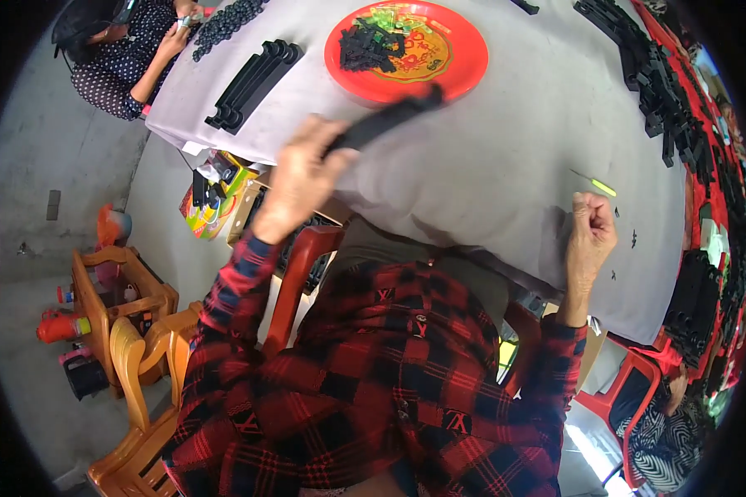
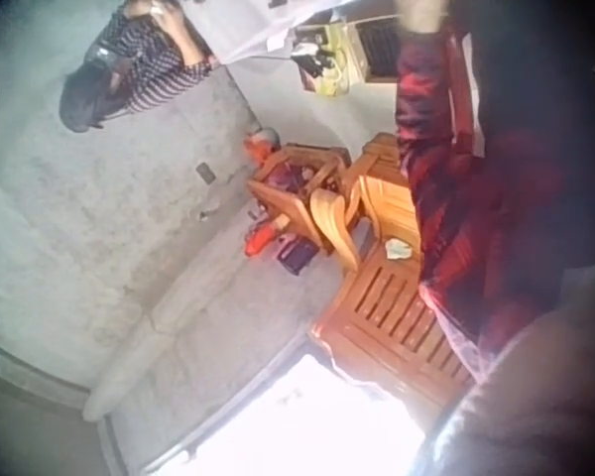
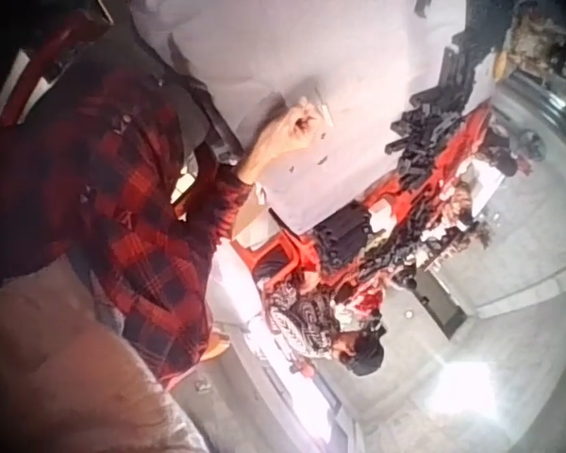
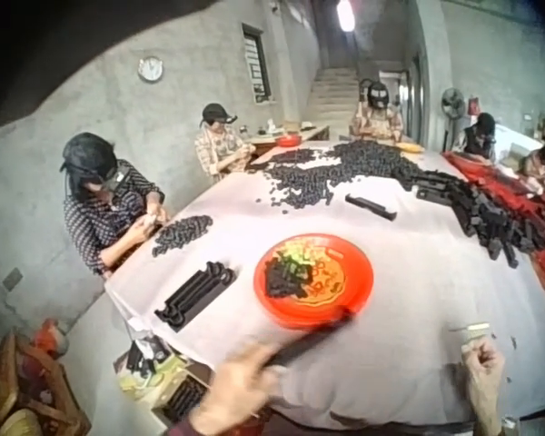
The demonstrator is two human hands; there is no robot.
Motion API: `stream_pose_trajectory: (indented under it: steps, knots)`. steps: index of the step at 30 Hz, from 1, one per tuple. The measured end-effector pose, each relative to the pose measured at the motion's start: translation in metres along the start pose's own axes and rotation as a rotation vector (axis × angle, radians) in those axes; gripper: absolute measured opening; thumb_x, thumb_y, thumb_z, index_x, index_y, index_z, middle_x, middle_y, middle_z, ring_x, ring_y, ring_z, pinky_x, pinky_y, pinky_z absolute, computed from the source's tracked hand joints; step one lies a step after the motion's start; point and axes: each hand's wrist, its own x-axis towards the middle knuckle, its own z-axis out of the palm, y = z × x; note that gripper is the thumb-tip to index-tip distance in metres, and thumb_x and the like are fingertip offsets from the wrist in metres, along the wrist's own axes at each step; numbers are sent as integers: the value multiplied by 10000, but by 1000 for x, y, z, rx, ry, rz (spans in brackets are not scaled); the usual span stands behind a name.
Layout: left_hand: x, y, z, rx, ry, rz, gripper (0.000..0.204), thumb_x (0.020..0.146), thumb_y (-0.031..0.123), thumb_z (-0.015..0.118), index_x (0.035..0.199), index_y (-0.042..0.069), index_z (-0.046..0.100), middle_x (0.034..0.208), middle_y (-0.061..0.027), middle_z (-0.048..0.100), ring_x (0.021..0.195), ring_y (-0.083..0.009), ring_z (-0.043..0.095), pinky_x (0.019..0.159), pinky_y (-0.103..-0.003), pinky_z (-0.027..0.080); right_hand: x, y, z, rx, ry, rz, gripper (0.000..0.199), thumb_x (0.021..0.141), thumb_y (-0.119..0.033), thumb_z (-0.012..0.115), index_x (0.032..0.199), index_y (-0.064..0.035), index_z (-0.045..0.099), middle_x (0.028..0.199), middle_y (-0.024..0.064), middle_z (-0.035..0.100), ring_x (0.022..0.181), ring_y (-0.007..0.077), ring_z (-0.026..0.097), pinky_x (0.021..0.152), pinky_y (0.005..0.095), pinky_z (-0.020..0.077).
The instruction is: The person assembles spirit levels by inserting green vials into black plastic housings, securing them with a small hand tool, and placing the assembled pieces into a cardboard box.
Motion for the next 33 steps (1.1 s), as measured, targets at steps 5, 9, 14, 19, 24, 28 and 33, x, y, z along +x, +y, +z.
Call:
stream_pose_trajectory:
  steps: [5, 9, 14, 19, 24, 28, 33]
  knots:
    - [-6, -76, -49, 272, 208, -177, 372, 858, 192, 719, 1153, -26, 653, 1002, -199, 614, 916, -404, 639, 790, -467, 510, -14, 9, 18, -5, -85, 30, 114, 983, -53, 652, 884, -56, 596, 771, -108, 490, 661, -14, 376, 584, 162, 286]
    - [5, -119, -49, 404, 202, -235, 390, 846, 224, 724, 1170, 14, 666, 1018, -161, 618, 954, -383, 633, 809, -486, 496, -19, 11, 19, -69, -119, 62, 129, 975, -64, 666, 869, -50, 594, 766, -103, 487, 669, -1, 385, 589, 167, 308]
    - [18, -140, -31, 591, 202, -272, 404, 833, 239, 727, 1200, 80, 673, 1072, -103, 600, 1065, -318, 597, 873, -487, 432, -27, 13, 26, -135, -109, 16, 138, 966, -63, 673, 857, -32, 594, 753, -93, 483, 677, 15, 404, 606, 173, 339]
    - [18, -145, -29, 659, 256, -266, 477, 808, 250, 750, 1250, 103, 644, 1111, -89, 579, 1093, -311, 557, 911, -481, 397, -26, 13, 24, -184, -137, 47, 129, 958, -60, 675, 859, -26, 600, 744, -82, 494, 687, 14, 413, 614, 171, 344]
    - [14, -133, -34, 660, 423, -219, 591, 781, 295, 789, 1302, 95, 593, 1160, -149, 545, 1105, -357, 521, 952, -500, 391, -25, 14, 23, -201, -117, 18, 123, 954, -65, 680, 862, -26, 607, 716, -84, 471, 669, 12, 395, 599, 173, 329]
    - [7, -161, -53, 349, 711, -300, 727, 865, 408, 740, 1388, -15, 464, 1262, -279, 454, 1180, -432, 459, 1020, -503, 375, -25, 10, 23, -188, -143, 58, 124, 953, -62, 679, 862, -24, 604, 716, -80, 474, 663, 17, 397, 595, 178, 334]
    - [20, -201, -73, -222, 852, -651, 832, 950, 578, 525, 1430, -87, 380, 1404, -303, 354, 1313, -432, 385, 1127, -466, 288, -25, 9, 25, -239, -123, 35, 125, 945, -55, 679, 853, -19, 601, 701, -73, 463, 657, 34, 406, 600, 188, 355]
